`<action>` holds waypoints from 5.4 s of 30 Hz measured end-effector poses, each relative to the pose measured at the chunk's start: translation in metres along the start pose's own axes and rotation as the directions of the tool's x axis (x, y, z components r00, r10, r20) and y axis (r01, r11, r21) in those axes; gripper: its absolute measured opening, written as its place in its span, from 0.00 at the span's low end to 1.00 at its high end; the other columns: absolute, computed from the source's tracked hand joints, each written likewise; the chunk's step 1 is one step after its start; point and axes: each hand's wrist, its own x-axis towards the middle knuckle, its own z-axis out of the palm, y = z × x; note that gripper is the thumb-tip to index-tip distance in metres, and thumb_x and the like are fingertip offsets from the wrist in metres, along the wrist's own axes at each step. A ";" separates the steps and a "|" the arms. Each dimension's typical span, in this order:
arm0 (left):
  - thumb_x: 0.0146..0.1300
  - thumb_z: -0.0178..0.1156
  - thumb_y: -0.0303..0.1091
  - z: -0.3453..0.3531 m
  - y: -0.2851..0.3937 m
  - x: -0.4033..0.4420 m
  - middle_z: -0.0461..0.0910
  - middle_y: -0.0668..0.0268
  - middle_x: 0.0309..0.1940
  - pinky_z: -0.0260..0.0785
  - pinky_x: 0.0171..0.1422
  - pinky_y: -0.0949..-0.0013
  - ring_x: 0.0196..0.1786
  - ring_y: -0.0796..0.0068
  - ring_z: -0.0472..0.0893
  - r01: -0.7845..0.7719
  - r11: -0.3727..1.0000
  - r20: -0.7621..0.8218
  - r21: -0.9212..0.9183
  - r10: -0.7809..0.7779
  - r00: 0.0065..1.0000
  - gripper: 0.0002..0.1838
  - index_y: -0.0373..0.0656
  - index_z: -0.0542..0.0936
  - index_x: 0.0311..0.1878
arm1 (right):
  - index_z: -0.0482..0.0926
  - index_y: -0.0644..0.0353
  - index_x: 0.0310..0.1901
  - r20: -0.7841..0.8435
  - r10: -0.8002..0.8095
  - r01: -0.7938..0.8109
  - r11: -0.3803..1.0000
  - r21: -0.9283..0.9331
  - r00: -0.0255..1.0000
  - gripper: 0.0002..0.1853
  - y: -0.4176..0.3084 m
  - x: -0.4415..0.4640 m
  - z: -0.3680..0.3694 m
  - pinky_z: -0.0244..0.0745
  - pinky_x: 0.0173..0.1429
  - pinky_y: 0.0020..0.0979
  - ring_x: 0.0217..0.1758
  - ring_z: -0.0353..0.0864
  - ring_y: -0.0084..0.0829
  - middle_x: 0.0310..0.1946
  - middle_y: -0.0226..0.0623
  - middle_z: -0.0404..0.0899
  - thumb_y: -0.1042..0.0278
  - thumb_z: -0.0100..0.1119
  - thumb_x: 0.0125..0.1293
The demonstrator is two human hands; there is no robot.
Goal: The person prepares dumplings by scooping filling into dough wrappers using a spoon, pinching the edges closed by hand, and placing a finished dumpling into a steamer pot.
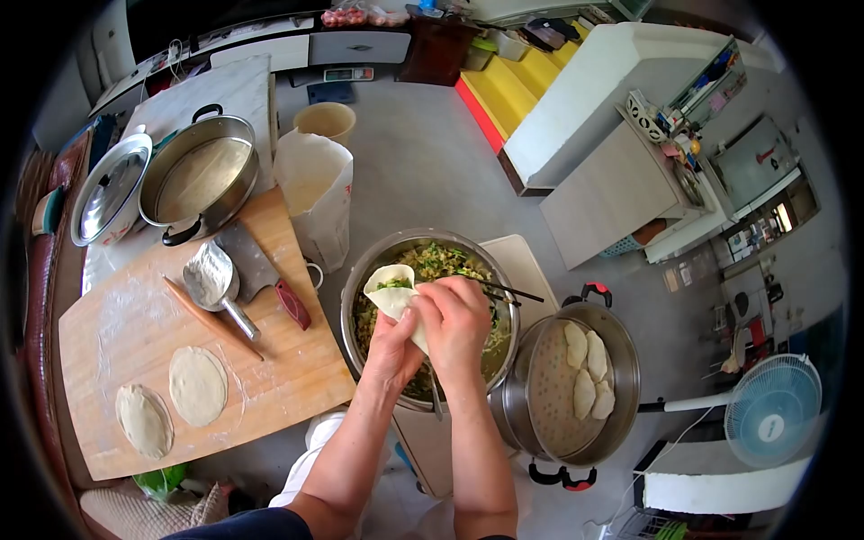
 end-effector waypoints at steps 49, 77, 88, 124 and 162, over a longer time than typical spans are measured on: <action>0.69 0.62 0.28 0.002 0.004 0.001 0.70 0.63 0.63 0.71 0.67 0.62 0.65 0.69 0.74 0.029 0.994 0.012 0.104 -0.030 0.999 0.33 0.46 0.57 0.72 | 0.85 0.67 0.35 0.380 -0.056 0.099 0.991 -0.093 0.923 0.09 -0.015 0.038 0.001 0.77 0.38 0.35 0.31 0.82 0.37 0.30 0.41 0.81 0.77 0.71 0.51; 0.67 0.61 0.24 0.006 0.005 0.002 0.68 0.62 0.64 0.70 0.67 0.63 0.66 0.68 0.72 0.027 0.992 -0.004 0.122 -0.026 1.000 0.36 0.47 0.54 0.73 | 0.86 0.63 0.37 0.342 -0.070 0.090 0.995 -0.040 0.937 0.10 -0.011 0.034 0.009 0.78 0.42 0.38 0.37 0.82 0.40 0.31 0.39 0.80 0.74 0.69 0.52; 0.68 0.60 0.24 0.003 0.005 0.004 0.68 0.62 0.65 0.69 0.70 0.63 0.67 0.68 0.71 0.055 0.994 -0.021 0.099 -0.053 0.998 0.35 0.49 0.55 0.74 | 0.85 0.63 0.43 0.363 -0.075 0.057 0.997 0.058 0.929 0.10 -0.012 0.041 0.001 0.77 0.44 0.35 0.37 0.82 0.38 0.36 0.40 0.82 0.72 0.65 0.59; 0.73 0.56 0.33 0.001 0.004 0.004 0.74 0.60 0.55 0.75 0.64 0.54 0.60 0.56 0.76 -0.019 0.999 0.032 -0.032 0.020 0.999 0.28 0.53 0.57 0.72 | 0.83 0.60 0.32 -0.227 0.048 -0.045 0.999 0.019 0.973 0.08 -0.005 -0.035 -0.009 0.75 0.46 0.37 0.42 0.78 0.39 0.38 0.34 0.80 0.77 0.72 0.49; 0.73 0.56 0.32 0.007 0.007 0.002 0.73 0.61 0.57 0.72 0.67 0.55 0.62 0.59 0.75 -0.044 0.998 0.025 0.036 0.043 0.999 0.29 0.54 0.56 0.73 | 0.61 0.58 0.73 0.150 0.295 -0.326 0.753 0.572 0.944 0.49 0.027 -0.044 -0.017 0.64 0.73 0.39 0.73 0.63 0.40 0.70 0.43 0.62 0.62 0.79 0.51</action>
